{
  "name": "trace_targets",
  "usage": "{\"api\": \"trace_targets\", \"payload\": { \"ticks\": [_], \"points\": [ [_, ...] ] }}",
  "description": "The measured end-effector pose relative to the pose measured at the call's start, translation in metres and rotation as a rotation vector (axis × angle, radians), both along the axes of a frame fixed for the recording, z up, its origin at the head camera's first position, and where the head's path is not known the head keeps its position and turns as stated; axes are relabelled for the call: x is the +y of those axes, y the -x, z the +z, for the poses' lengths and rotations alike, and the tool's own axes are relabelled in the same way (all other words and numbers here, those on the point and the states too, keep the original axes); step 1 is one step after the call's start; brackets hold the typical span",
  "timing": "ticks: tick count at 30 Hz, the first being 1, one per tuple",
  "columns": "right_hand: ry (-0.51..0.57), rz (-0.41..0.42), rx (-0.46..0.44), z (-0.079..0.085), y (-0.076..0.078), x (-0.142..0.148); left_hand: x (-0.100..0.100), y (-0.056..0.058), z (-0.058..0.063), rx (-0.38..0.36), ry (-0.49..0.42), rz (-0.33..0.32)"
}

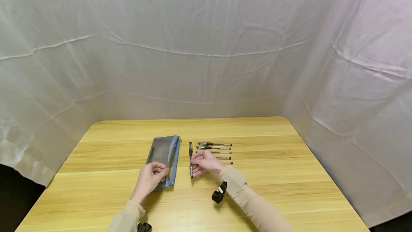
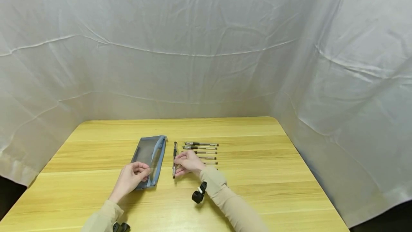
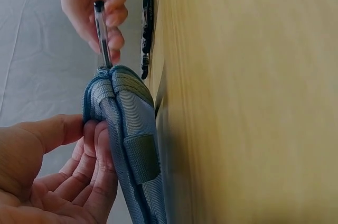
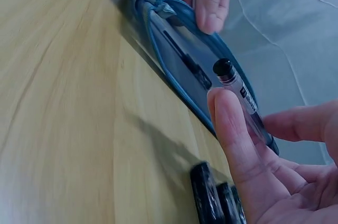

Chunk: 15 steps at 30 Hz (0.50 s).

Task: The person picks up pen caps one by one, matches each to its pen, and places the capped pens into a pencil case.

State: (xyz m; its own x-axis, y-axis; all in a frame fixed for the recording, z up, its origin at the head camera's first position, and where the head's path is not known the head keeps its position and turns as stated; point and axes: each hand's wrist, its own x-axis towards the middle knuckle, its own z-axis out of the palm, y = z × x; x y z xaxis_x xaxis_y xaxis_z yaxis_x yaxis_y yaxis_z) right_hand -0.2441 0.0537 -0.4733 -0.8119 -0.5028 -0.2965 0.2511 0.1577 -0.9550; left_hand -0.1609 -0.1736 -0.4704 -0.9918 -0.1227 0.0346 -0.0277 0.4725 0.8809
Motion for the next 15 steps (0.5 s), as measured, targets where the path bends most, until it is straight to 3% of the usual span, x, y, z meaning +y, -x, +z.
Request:
{"api": "trace_targets", "payload": {
  "ticks": [10, 15],
  "points": [
    [-0.032, -0.037, -0.001, -0.002, 0.002, -0.03, 0.002, 0.0, 0.001, 0.01, -0.008, -0.002],
    [-0.031, -0.016, 0.004, -0.004, 0.002, -0.047, 0.003, 0.0, 0.0, 0.005, -0.015, -0.003]
  ]
}}
